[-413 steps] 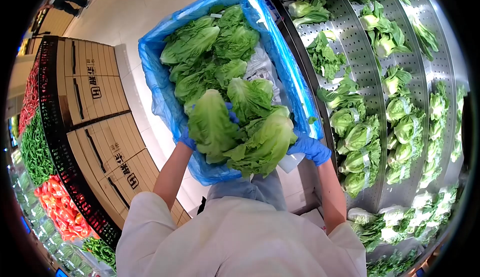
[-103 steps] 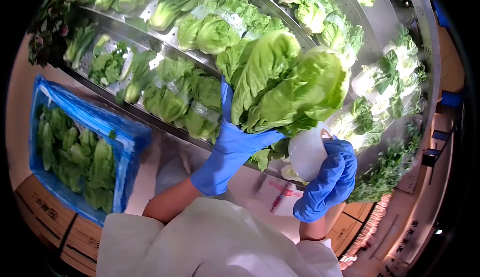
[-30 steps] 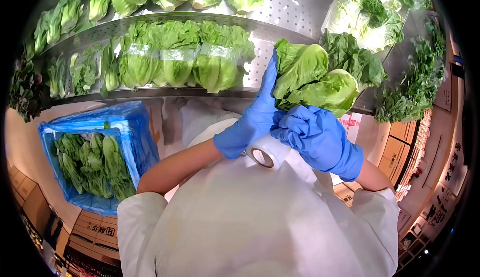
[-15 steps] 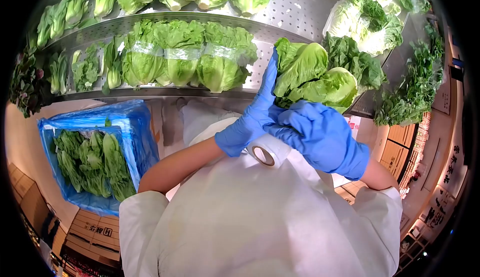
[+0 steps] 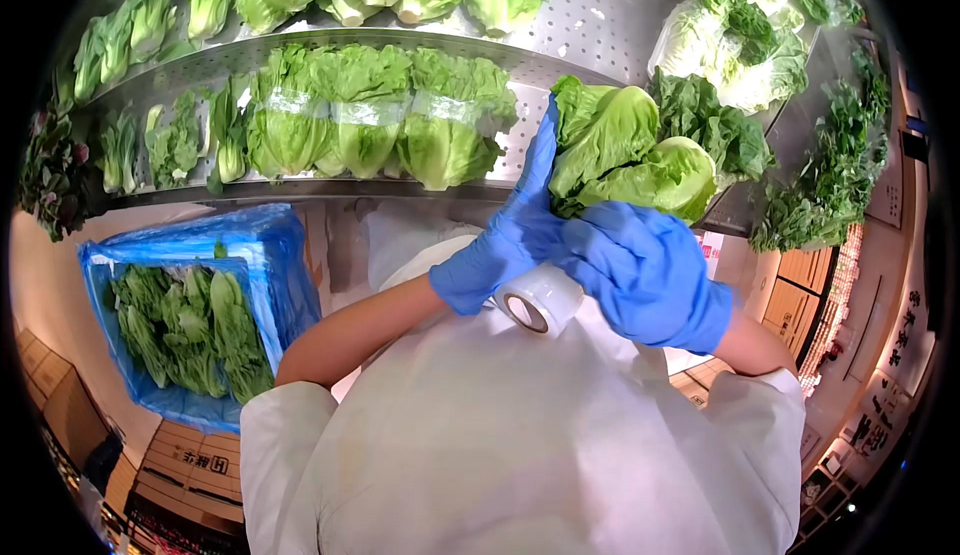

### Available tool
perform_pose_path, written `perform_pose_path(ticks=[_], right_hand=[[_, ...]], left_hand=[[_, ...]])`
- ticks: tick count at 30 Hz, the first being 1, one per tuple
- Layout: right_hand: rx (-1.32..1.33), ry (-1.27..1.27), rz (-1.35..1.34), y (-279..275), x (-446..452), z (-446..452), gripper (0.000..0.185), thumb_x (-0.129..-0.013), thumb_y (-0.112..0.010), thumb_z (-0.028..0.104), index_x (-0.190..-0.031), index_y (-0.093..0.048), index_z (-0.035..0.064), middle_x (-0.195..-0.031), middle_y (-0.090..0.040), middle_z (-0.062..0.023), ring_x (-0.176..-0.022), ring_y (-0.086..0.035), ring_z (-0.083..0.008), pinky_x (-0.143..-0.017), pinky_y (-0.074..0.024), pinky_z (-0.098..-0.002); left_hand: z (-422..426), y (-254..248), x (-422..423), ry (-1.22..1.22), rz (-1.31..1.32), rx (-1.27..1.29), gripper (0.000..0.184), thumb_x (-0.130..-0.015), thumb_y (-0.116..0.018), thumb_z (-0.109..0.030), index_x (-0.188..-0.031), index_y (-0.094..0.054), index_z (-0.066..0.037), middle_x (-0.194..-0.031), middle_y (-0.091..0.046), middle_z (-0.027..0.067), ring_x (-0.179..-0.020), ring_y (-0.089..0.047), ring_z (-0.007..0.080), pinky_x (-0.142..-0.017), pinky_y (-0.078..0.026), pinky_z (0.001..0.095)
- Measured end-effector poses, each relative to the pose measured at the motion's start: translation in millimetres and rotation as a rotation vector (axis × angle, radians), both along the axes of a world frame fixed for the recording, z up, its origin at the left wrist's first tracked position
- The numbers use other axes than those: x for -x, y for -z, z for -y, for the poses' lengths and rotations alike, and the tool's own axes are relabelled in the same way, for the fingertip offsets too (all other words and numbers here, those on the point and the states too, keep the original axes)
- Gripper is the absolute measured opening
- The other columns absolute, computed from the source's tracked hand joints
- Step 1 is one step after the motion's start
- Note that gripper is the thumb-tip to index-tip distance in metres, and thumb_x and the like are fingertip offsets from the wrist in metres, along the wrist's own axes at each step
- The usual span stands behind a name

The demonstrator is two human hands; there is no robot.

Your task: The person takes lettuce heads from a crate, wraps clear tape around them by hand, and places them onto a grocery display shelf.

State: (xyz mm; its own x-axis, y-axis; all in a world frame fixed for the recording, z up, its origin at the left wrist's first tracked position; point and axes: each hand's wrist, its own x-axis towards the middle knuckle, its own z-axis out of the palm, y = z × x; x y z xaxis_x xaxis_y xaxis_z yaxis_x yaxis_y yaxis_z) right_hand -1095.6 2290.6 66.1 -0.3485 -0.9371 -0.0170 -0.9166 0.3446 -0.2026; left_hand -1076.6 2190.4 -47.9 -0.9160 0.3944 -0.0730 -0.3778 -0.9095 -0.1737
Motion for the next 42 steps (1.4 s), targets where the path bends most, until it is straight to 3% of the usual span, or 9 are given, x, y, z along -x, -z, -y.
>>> perform_pose_path(ticks=[7,9,11,12,18,20,29,35,42], right_hand=[[-0.035,-0.018,0.013,9,8,44,0.022,-0.067,-0.056,0.013,-0.087,-0.055,0.0059,-0.083,-0.048,-0.0047,-0.073,-0.053,-0.0178,-0.053,-0.0456,-0.0291],[0.150,-0.070,-0.032,-4,9,25,0.026,-0.068,-0.060,0.014,-0.092,-0.057,0.0063,-0.086,-0.053,-0.0067,-0.073,-0.055,-0.0203,-0.055,-0.0466,-0.0284],[0.236,0.251,0.222,-32,-6,2,0.032,-0.071,-0.064,0.015,-0.100,-0.057,0.0071,-0.090,-0.058,-0.0109,-0.075,-0.057,-0.0233,-0.061,-0.0478,-0.0265],[0.234,0.237,0.228,-27,-19,-5,0.032,-0.071,-0.064,0.015,-0.100,-0.057,0.0071,-0.090,-0.058,-0.0109,-0.075,-0.057,-0.0233,-0.061,-0.0478,-0.0265],[0.109,0.592,0.606,29,-48,-6,0.046,-0.069,-0.071,0.010,-0.110,-0.051,0.0017,-0.094,-0.058,-0.0123,-0.083,-0.058,-0.0234,-0.073,-0.0471,-0.0298],[0.432,1.008,1.427,34,-53,1,0.037,-0.068,-0.070,0.004,-0.100,-0.052,-0.0011,-0.103,-0.056,-0.0111,-0.090,-0.054,-0.0169,-0.079,-0.0431,-0.0286],[0.693,0.890,1.275,-39,-28,25,0.044,-0.068,-0.070,0.002,-0.107,-0.051,-0.0037,-0.109,-0.056,-0.0147,-0.098,-0.054,-0.0196,-0.086,-0.0422,-0.0307],[0.284,0.805,0.760,2,6,33,0.041,-0.074,-0.066,0.007,-0.110,-0.051,-0.0045,-0.107,-0.056,-0.0115,-0.090,-0.057,-0.0192,-0.082,-0.0436,-0.0282],[0.715,1.007,1.155,-5,1,32,0.052,-0.065,-0.072,0.007,-0.111,-0.049,0.0012,-0.110,-0.055,-0.0100,-0.100,-0.053,-0.0196,-0.090,-0.0397,-0.0337]], left_hand=[[4,27,-29,-0.184,-0.263,0.727,0.086,-0.076,-0.064,-0.026,-0.138,-0.005,-0.014,-0.137,-0.026,0.0067,-0.120,-0.034,0.0190,-0.099,-0.031,0.0323],[-2,32,-23,-0.340,-0.273,0.888,0.092,-0.074,-0.067,-0.022,-0.139,-0.002,-0.013,-0.137,-0.024,0.0071,-0.121,-0.032,0.0190,-0.100,-0.030,0.0322],[-2,29,-13,-0.445,-0.230,0.951,0.097,-0.072,-0.070,-0.017,-0.139,0.001,-0.013,-0.138,-0.021,0.0075,-0.122,-0.030,0.0190,-0.101,-0.029,0.0320],[12,13,-10,-0.311,-0.164,0.885,0.118,-0.058,-0.075,0.004,-0.137,0.012,-0.009,-0.140,-0.011,0.0097,-0.125,-0.022,0.0187,-0.103,-0.024,0.0320],[18,20,-19,-0.352,-0.113,0.862,0.107,-0.067,-0.066,0.009,-0.136,0.014,-0.009,-0.137,-0.019,0.0130,-0.123,-0.028,0.0202,-0.101,-0.028,0.0318],[19,23,-22,-0.354,-0.074,0.869,0.105,-0.070,-0.063,0.010,-0.135,0.017,-0.011,-0.134,-0.026,0.0119,-0.120,-0.033,0.0194,-0.098,-0.033,0.0313],[44,23,-19,-0.313,0.125,0.834,0.106,-0.068,-0.066,0.007,-0.136,0.013,-0.012,-0.134,-0.026,0.0096,-0.118,-0.037,0.0196,-0.096,-0.037,0.0307],[53,9,-26,-0.277,0.200,0.708,0.103,-0.071,-0.062,0.009,-0.137,0.013,-0.016,-0.135,-0.026,0.0079,-0.119,-0.036,0.0195,-0.096,-0.037,0.0310],[55,22,-33,-0.384,0.157,0.726,0.097,-0.076,-0.057,0.006,-0.137,0.013,-0.020,-0.134,-0.027,0.0086,-0.118,-0.037,0.0198,-0.093,-0.040,0.0305]])
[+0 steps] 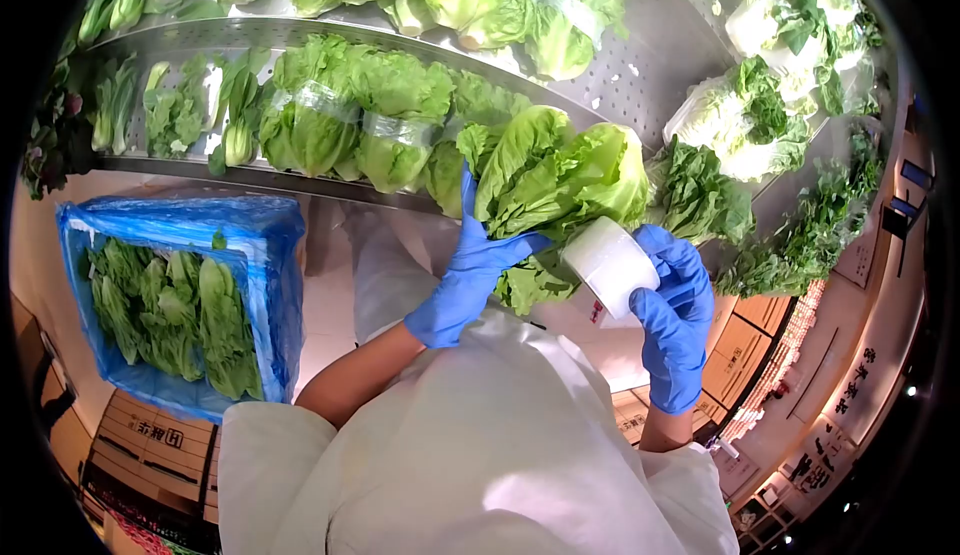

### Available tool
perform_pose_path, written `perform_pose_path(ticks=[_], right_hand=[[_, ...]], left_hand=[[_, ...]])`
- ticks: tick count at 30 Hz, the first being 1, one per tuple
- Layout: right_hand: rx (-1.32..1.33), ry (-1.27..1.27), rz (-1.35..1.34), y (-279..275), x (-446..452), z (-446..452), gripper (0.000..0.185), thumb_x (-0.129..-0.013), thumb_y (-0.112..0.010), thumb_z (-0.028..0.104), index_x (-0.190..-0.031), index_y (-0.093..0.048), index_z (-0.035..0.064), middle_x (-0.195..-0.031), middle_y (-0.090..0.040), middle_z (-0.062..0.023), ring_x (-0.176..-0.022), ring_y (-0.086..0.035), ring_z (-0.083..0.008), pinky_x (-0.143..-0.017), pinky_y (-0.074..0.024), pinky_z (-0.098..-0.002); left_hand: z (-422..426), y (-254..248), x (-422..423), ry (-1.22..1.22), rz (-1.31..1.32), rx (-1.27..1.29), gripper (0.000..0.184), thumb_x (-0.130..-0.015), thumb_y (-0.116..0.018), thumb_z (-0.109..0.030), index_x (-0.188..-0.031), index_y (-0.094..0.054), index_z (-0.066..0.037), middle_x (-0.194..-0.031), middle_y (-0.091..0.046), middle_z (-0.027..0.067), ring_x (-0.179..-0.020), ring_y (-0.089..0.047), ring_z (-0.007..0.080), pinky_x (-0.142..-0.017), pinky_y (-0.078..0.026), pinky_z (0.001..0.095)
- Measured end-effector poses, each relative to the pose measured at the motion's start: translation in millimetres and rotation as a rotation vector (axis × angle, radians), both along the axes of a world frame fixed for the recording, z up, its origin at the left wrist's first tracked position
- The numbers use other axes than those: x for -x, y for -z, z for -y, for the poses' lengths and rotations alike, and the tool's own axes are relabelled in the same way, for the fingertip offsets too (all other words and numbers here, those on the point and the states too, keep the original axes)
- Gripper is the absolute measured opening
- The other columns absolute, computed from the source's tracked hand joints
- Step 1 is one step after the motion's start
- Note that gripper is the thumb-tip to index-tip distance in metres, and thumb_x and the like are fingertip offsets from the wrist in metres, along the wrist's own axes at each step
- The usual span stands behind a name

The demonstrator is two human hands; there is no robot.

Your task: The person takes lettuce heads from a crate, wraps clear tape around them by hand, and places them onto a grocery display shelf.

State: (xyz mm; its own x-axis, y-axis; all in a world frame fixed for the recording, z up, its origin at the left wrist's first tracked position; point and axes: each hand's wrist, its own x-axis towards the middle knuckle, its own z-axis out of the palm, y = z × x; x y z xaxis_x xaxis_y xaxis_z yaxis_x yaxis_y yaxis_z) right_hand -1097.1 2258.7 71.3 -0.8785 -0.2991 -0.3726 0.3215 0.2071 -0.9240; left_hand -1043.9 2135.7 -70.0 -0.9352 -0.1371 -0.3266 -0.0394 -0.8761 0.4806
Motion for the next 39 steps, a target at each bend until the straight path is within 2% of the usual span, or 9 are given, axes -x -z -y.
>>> perform_pose_path(ticks=[3,5,7,13,17,21,26,36,39], right_hand=[[-0.054,-0.032,-0.053,1,-2,0,0.054,-0.065,-0.074,0.013,-0.111,-0.049,0.0008,-0.112,-0.054,-0.0088,-0.104,-0.050,-0.0187,-0.090,-0.0400,-0.0329],[0.143,-0.053,-0.027,4,1,-3,0.054,-0.067,-0.069,0.005,-0.115,-0.045,0.0004,-0.119,-0.049,-0.0115,-0.110,-0.047,-0.0218,-0.095,-0.0367,-0.0356],[0.175,-0.004,-0.023,3,0,6,0.056,-0.064,-0.071,0.006,-0.113,-0.046,0.0024,-0.118,-0.050,-0.0103,-0.109,-0.047,-0.0215,-0.095,-0.0367,-0.0360],[0.107,0.038,0.166,4,-9,-1,0.055,-0.058,-0.074,0.000,-0.108,-0.052,0.0047,-0.113,-0.054,-0.0080,-0.105,-0.051,-0.0197,-0.090,-0.0420,-0.0348],[0.192,-0.004,0.150,28,-31,10,0.063,-0.061,-0.074,-0.002,-0.117,-0.045,0.0033,-0.116,-0.051,-0.0080,-0.104,-0.050,-0.0185,-0.089,-0.0416,-0.0318],[0.030,-0.133,0.128,43,-42,4,0.056,-0.069,-0.065,-0.005,-0.119,-0.043,0.0023,-0.121,-0.047,-0.0095,-0.109,-0.046,-0.0183,-0.092,-0.0381,-0.0320],[-0.155,-0.166,0.236,44,-48,-11,0.050,-0.073,-0.063,0.001,-0.118,-0.042,0.0028,-0.115,-0.048,-0.0076,-0.107,-0.046,-0.0154,-0.090,-0.0376,-0.0277],[-0.074,-0.093,0.561,42,-74,-47,0.037,-0.078,-0.059,0.000,-0.112,-0.045,0.0053,-0.106,-0.047,-0.0025,-0.099,-0.044,-0.0111,-0.087,-0.0355,-0.0247],[-0.048,-0.113,0.441,36,-76,-45,0.026,-0.081,-0.058,0.008,-0.106,-0.050,0.0057,-0.103,-0.052,-0.0020,-0.096,-0.047,-0.0101,-0.085,-0.0365,-0.0245]], left_hand=[[8,-11,-2,-0.015,0.081,-0.028,0.096,-0.076,-0.057,0.007,-0.137,0.012,-0.018,-0.133,-0.028,0.0091,-0.118,-0.038,0.0199,-0.093,-0.040,0.0304],[5,-11,4,-0.069,0.047,0.034,0.097,-0.075,-0.058,0.009,-0.137,0.012,-0.016,-0.133,-0.028,0.0094,-0.117,-0.038,0.0196,-0.093,-0.040,0.0296],[0,-8,7,-0.176,0.066,0.342,0.098,-0.073,-0.058,0.011,-0.137,0.012,-0.015,-0.133,-0.028,0.0096,-0.117,-0.038,0.0193,-0.094,-0.040,0.0296],[11,-24,-8,-0.206,0.062,0.047,0.100,-0.072,-0.060,0.011,-0.137,0.012,-0.015,-0.132,-0.028,0.0097,-0.116,-0.039,0.0199,-0.095,-0.039,0.0320],[3,-13,-5,-0.242,0.104,0.263,0.101,-0.072,-0.059,0.010,-0.136,0.014,-0.016,-0.131,-0.029,0.0129,-0.116,-0.040,0.0208,-0.094,-0.039,0.0312],[-9,2,-3,-0.199,0.064,0.324,0.100,-0.072,-0.061,0.009,-0.136,0.013,-0.013,-0.134,-0.023,0.0130,-0.117,-0.037,0.0212,-0.096,-0.037,0.0307],[-29,-5,-11,-0.123,0.057,0.090,0.101,-0.071,-0.064,0.007,-0.137,0.011,-0.010,-0.137,-0.015,0.0121,-0.122,-0.029,0.0203,-0.099,-0.032,0.0311],[-57,14,-29,0.096,0.017,0.480,0.107,-0.064,-0.072,-0.001,-0.137,0.007,-0.005,-0.139,-0.010,0.0134,-0.126,-0.020,0.0216,-0.103,-0.024,0.0314],[-63,21,-28,0.094,-0.031,0.509,0.108,-0.063,-0.073,-0.003,-0.137,0.005,-0.003,-0.140,-0.010,0.0136,-0.127,-0.018,0.0221,-0.104,-0.021,0.0313]])
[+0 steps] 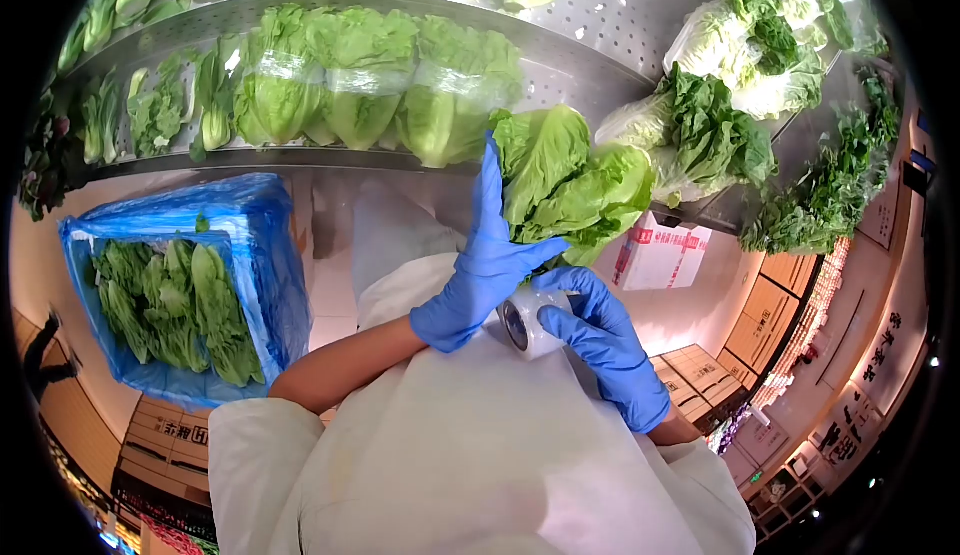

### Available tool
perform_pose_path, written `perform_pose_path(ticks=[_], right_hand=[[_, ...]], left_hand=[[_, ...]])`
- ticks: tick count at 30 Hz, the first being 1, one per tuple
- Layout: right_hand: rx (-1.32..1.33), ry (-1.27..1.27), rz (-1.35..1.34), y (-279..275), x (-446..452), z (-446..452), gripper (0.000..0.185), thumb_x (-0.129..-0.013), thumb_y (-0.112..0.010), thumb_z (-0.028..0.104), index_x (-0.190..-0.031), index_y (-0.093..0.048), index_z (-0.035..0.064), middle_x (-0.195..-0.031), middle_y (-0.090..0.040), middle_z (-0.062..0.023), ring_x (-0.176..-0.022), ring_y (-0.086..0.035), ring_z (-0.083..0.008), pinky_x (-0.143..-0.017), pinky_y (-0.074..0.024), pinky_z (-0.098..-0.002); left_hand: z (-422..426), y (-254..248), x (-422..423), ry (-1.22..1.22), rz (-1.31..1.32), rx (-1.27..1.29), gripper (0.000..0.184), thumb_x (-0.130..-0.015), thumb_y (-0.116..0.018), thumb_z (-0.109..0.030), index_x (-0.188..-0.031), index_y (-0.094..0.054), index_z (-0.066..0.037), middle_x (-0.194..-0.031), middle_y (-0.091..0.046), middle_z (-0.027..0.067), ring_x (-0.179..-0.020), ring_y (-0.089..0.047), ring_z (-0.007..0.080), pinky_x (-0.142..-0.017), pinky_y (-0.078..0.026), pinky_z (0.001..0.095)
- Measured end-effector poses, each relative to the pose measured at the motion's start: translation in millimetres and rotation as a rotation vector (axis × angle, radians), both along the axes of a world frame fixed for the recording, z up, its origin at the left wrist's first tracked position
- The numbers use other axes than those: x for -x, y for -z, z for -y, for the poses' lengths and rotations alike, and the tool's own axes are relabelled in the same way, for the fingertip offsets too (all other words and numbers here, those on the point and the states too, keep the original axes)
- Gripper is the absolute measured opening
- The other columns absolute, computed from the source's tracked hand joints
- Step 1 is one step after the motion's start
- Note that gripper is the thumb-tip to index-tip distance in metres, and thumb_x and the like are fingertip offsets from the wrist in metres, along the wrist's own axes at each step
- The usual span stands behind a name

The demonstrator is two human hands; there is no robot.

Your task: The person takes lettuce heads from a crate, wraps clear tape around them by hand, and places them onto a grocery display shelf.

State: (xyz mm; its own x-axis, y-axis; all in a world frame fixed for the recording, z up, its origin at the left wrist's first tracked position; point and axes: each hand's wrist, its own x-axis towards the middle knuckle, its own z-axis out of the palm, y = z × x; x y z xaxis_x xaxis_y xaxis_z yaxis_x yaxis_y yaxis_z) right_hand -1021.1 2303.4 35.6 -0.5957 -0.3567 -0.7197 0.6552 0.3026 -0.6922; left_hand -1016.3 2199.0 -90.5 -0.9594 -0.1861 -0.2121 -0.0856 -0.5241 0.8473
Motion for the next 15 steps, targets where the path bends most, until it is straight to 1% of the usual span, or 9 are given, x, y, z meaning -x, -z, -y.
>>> perform_pose_path(ticks=[3,6,7,9,10,12,13,14,15], right_hand=[[-0.024,0.028,0.016,-2,1,0,0.018,-0.081,-0.058,0.008,-0.098,-0.053,0.0050,-0.100,-0.053,-0.0015,-0.094,-0.046,-0.0084,-0.083,-0.0354,-0.0226],[-0.037,0.088,-0.051,-8,7,4,0.014,-0.079,-0.059,0.007,-0.092,-0.055,0.0045,-0.094,-0.054,-0.0013,-0.088,-0.047,-0.0081,-0.079,-0.0366,-0.0218],[-0.036,0.088,-0.054,-14,11,4,0.014,-0.079,-0.059,0.007,-0.092,-0.055,0.0045,-0.094,-0.054,-0.0013,-0.088,-0.047,-0.0081,-0.079,-0.0366,-0.0218],[-0.185,0.021,-0.307,-27,23,2,0.013,-0.075,-0.062,0.003,-0.087,-0.058,0.0028,-0.081,-0.059,-0.0049,-0.072,-0.051,-0.0133,-0.073,-0.0398,-0.0247],[-0.192,0.029,-0.310,-27,27,5,0.013,-0.075,-0.062,0.003,-0.087,-0.058,0.0028,-0.081,-0.059,-0.0049,-0.072,-0.051,-0.0133,-0.073,-0.0398,-0.0247],[-0.467,-0.171,-0.688,-20,44,14,0.011,-0.072,-0.065,0.006,-0.082,-0.060,0.0055,-0.075,-0.061,-0.0069,-0.063,-0.052,-0.0160,-0.066,-0.0385,-0.0257],[-0.449,-0.265,-0.943,-5,52,13,0.012,-0.071,-0.065,0.008,-0.082,-0.061,0.0087,-0.076,-0.062,-0.0056,-0.062,-0.054,-0.0182,-0.062,-0.0362,-0.0270],[-0.451,-0.263,-0.951,-2,57,18,0.012,-0.071,-0.065,0.008,-0.082,-0.061,0.0087,-0.076,-0.062,-0.0056,-0.062,-0.054,-0.0182,-0.062,-0.0362,-0.0270],[-0.495,-0.310,-1.013,-1,58,24,0.012,-0.070,-0.066,0.009,-0.081,-0.061,0.0091,-0.076,-0.063,-0.0048,-0.062,-0.055,-0.0184,-0.061,-0.0360,-0.0271]], left_hand=[[2,-5,6,-0.023,0.031,-0.078,0.109,-0.062,-0.075,-0.004,-0.137,0.005,-0.003,-0.140,-0.009,0.0133,-0.127,-0.017,0.0212,-0.104,-0.021,0.0309],[11,-12,12,-0.034,0.030,-0.027,0.108,-0.062,-0.074,-0.002,-0.137,0.005,-0.002,-0.140,-0.011,0.0134,-0.126,-0.020,0.0208,-0.103,-0.023,0.0300],[16,-15,15,-0.055,0.054,-0.160,0.108,-0.063,-0.074,-0.001,-0.137,0.005,-0.002,-0.140,-0.012,0.0134,-0.125,-0.023,0.0209,-0.102,-0.025,0.0296],[23,-11,18,-0.045,-0.009,-0.077,0.105,-0.065,-0.070,0.004,-0.136,0.007,-0.003,-0.138,-0.016,0.0137,-0.121,-0.032,0.0213,-0.099,-0.032,0.0294],[25,-13,19,-0.036,-0.013,-0.083,0.105,-0.065,-0.070,0.004,-0.136,0.007,-0.003,-0.138,-0.016,0.0137,-0.121,-0.032,0.0213,-0.099,-0.032,0.0294],[30,-21,23,-0.014,0.021,-0.223,0.103,-0.066,-0.067,0.007,-0.137,0.008,-0.005,-0.137,-0.018,0.0137,-0.120,-0.033,0.0210,-0.098,-0.034,0.0314],[32,-26,24,0.001,-0.019,-0.309,0.102,-0.068,-0.063,0.010,-0.137,0.009,-0.007,-0.136,-0.021,0.0132,-0.119,-0.035,0.0205,-0.097,-0.035,0.0327],[33,-27,26,0.002,-0.027,-0.310,0.102,-0.068,-0.063,0.010,-0.137,0.009,-0.007,-0.136,-0.021,0.0132,-0.119,-0.035,0.0205,-0.097,-0.035,0.0327],[31,-29,26,-0.032,-0.047,-0.402,0.101,-0.068,-0.062,0.011,-0.137,0.010,-0.008,-0.135,-0.022,0.0130,-0.119,-0.036,0.0206,-0.097,-0.036,0.0324]])
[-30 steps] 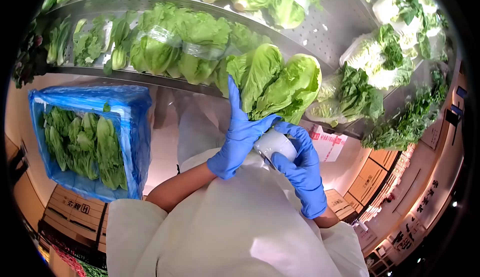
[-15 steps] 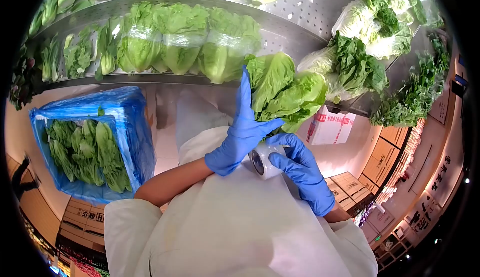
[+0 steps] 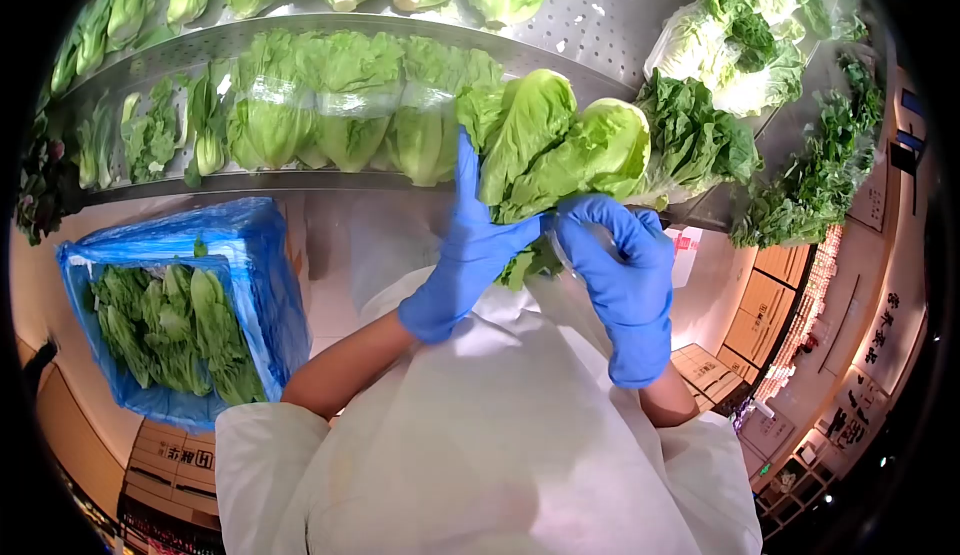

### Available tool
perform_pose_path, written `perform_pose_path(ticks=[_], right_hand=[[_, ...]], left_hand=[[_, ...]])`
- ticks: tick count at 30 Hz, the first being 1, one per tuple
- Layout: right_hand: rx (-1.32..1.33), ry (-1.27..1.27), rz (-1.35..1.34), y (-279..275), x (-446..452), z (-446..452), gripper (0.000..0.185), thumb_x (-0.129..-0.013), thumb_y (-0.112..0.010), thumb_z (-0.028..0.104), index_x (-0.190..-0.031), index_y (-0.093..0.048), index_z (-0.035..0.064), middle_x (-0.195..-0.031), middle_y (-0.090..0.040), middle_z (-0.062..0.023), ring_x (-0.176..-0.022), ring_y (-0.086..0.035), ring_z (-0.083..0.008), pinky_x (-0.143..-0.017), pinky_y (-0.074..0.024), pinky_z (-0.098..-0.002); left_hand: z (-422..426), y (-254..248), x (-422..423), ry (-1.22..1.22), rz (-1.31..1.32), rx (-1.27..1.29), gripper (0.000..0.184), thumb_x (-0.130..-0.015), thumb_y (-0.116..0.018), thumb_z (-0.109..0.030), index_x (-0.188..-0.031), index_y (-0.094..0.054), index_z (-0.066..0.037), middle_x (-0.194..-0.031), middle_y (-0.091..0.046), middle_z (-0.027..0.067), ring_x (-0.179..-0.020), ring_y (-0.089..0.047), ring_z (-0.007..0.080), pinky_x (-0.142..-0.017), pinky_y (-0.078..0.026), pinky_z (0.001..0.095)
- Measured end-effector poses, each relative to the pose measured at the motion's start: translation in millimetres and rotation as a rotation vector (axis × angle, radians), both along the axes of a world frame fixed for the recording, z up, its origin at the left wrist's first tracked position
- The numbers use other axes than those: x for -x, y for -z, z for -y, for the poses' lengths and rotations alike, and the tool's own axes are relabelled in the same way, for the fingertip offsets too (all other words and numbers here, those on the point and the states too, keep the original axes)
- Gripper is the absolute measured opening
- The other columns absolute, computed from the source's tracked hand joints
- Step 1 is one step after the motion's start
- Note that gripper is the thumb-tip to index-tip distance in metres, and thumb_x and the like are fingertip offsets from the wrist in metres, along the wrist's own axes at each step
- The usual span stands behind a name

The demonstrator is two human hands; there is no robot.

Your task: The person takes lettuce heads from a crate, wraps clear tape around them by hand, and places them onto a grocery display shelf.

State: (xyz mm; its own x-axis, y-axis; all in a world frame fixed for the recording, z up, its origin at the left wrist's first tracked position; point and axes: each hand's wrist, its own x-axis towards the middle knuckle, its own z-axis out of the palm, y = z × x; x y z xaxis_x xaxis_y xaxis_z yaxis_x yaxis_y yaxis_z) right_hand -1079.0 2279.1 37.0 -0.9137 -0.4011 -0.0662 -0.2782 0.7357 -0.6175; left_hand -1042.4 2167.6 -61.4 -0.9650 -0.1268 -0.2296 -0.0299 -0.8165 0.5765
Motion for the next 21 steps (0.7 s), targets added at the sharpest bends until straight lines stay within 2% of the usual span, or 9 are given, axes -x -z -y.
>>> perform_pose_path(ticks=[1,2,6,9,10,11,13,16,21], right_hand=[[-0.057,-0.035,-0.060,0,0,7,0.012,-0.070,-0.066,0.009,-0.080,-0.061,0.0095,-0.076,-0.063,-0.0040,-0.062,-0.056,-0.0185,-0.061,-0.0358,-0.0273],[-0.161,-0.057,-0.166,-1,0,15,0.010,-0.071,-0.065,0.012,-0.080,-0.059,0.0104,-0.074,-0.063,-0.0036,-0.060,-0.056,-0.0191,-0.060,-0.0350,-0.0283],[-0.332,-0.099,-0.404,10,6,30,0.011,-0.075,-0.062,0.019,-0.081,-0.058,0.0109,-0.070,-0.060,-0.0041,-0.055,-0.052,-0.0219,-0.057,-0.0334,-0.0303],[-0.300,-0.012,-0.317,14,12,26,0.010,-0.074,-0.062,0.018,-0.080,-0.058,0.0114,-0.072,-0.060,-0.0051,-0.054,-0.049,-0.0233,-0.056,-0.0325,-0.0306],[-0.162,0.074,-0.109,10,14,20,0.012,-0.073,-0.066,0.013,-0.079,-0.061,0.0047,-0.069,-0.062,-0.0052,-0.061,-0.054,-0.0127,-0.060,-0.0412,-0.0236],[-0.152,0.076,-0.130,11,17,9,0.012,-0.073,-0.066,0.013,-0.079,-0.061,0.0047,-0.069,-0.062,-0.0052,-0.061,-0.054,-0.0127,-0.060,-0.0412,-0.0236],[0.282,0.448,0.243,19,24,-18,0.010,-0.078,-0.062,0.010,-0.084,-0.060,0.0028,-0.076,-0.061,-0.0011,-0.065,-0.053,-0.0078,-0.065,-0.0422,-0.0221],[0.528,0.562,0.224,17,47,-50,0.012,-0.079,-0.062,0.008,-0.086,-0.059,-0.0013,-0.079,-0.058,-0.0001,-0.075,-0.052,-0.0054,-0.070,-0.0430,-0.0195],[0.709,0.550,0.217,11,143,-76,0.013,-0.078,-0.062,0.007,-0.088,-0.059,-0.0004,-0.080,-0.058,0.0002,-0.071,-0.051,-0.0045,-0.066,-0.0410,-0.0176]], left_hand=[[-2,-1,0,-0.034,-0.014,-0.095,0.101,-0.069,-0.061,0.011,-0.137,0.010,-0.009,-0.135,-0.023,0.0128,-0.118,-0.036,0.0207,-0.096,-0.036,0.0322],[-8,8,3,-0.075,0.010,0.041,0.098,-0.070,-0.060,0.010,-0.137,0.007,-0.009,-0.133,-0.026,0.0130,-0.117,-0.038,0.0208,-0.096,-0.037,0.0314],[-10,15,24,-0.193,-0.042,0.132,0.092,-0.070,-0.062,0.007,-0.137,0.000,-0.005,-0.129,-0.032,0.0141,-0.115,-0.039,0.0212,-0.095,-0.037,0.0314],[-20,44,37,-0.205,-0.024,0.344,0.093,-0.070,-0.064,0.004,-0.136,0.000,-0.002,-0.131,-0.028,0.0153,-0.117,-0.036,0.0228,-0.097,-0.033,0.0314],[-19,48,36,-0.164,-0.021,0.374,0.095,-0.070,-0.066,0.001,-0.136,0.001,-0.001,-0.135,-0.022,0.0159,-0.120,-0.032,0.0232,-0.100,-0.029,0.0310],[-18,50,37,-0.169,-0.042,0.382,0.095,-0.070,-0.066,0.001,-0.136,0.001,-0.001,-0.135,-0.022,0.0159,-0.120,-0.032,0.0232,-0.100,-0.029,0.0310],[-19,48,43,-0.096,0.036,0.380,0.096,-0.069,-0.067,0.001,-0.137,0.001,-0.002,-0.138,-0.015,0.0149,-0.122,-0.028,0.0220,-0.101,-0.028,0.0308],[-21,27,77,-0.094,-0.033,0.217,0.095,-0.072,-0.064,0.003,-0.137,0.005,-0.004,-0.138,-0.014,0.0126,-0.122,-0.028,0.0204,-0.098,-0.032,0.0305],[-47,1,172,-0.118,-0.039,0.026,0.093,-0.075,-0.059,0.007,-0.137,0.009,-0.007,-0.138,-0.012,0.0133,-0.121,-0.030,0.0202,-0.093,-0.039,0.0317]])
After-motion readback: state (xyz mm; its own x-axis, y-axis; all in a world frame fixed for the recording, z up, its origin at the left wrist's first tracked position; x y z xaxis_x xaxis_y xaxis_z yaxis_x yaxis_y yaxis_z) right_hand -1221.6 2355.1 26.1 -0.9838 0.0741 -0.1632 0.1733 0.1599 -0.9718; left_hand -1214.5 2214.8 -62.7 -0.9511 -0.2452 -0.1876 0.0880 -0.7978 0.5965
